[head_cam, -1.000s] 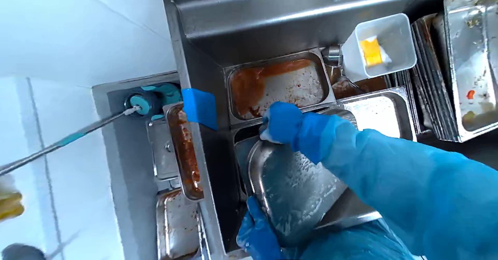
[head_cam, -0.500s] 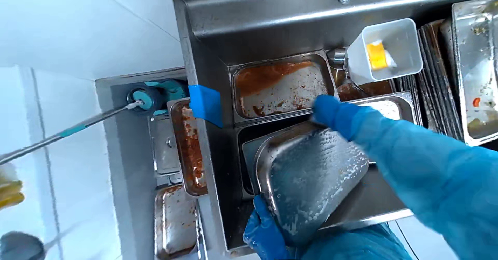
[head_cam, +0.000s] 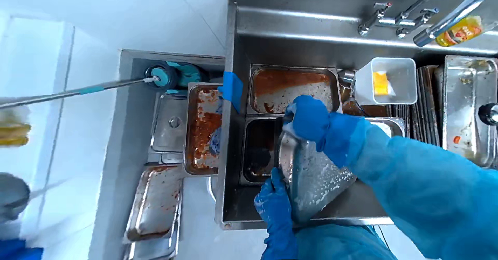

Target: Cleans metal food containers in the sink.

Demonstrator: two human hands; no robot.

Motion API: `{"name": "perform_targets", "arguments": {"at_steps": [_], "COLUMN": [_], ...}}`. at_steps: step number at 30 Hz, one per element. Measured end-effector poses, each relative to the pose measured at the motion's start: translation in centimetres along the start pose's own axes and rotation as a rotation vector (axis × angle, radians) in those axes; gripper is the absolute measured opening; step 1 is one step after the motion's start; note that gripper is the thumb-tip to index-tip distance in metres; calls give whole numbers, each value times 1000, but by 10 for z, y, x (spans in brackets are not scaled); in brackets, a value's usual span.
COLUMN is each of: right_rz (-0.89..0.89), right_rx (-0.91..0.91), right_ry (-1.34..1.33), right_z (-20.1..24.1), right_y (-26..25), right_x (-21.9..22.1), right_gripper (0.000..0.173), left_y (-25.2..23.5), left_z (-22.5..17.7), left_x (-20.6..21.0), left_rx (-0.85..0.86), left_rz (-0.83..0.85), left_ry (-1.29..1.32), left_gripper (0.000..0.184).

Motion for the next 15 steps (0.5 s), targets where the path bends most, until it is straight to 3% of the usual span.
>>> {"name": "perform_targets", "arguments": {"at_steps": [3,6,8,11,12,13,15], "right_rz": [62,-294,-349,-141,-142,-172,-267], "right_rx": [-240,-509,-454,0,64,44,-185], "right_ry": [19,125,128,57,44,35,34], "right_z": [66,52,27,-5,-6,3,24], "right_y": [60,88,71,27,27,38,53], "right_x": [45,77,52,4,2,7,24], "right_gripper": [26,24,27,29,30,30,29], "left_y": [7,9,12,25,27,25,18], "left_z": [-6,4,3,5,5,4,-3], "left_x": [-4,-6,-5,-10,-12,-12,-10], "left_rx": [33,89,111,10,-35,-49,-31], "left_rz": [94,105,48,92,121,126,116], "left_ry": [74,120,129,39,5,-17,-2], "left_gripper": [26,30,41,41,42,41,40]}}
Point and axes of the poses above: each hand's wrist, its own y-axis away from the middle knuckle, its own x-axis out of the palm, z = x × y, the point moved 5 cm from there along -y, towards the middle knuckle, and after that the axes turned 4 degrees about -y, right-handed, at the moved point
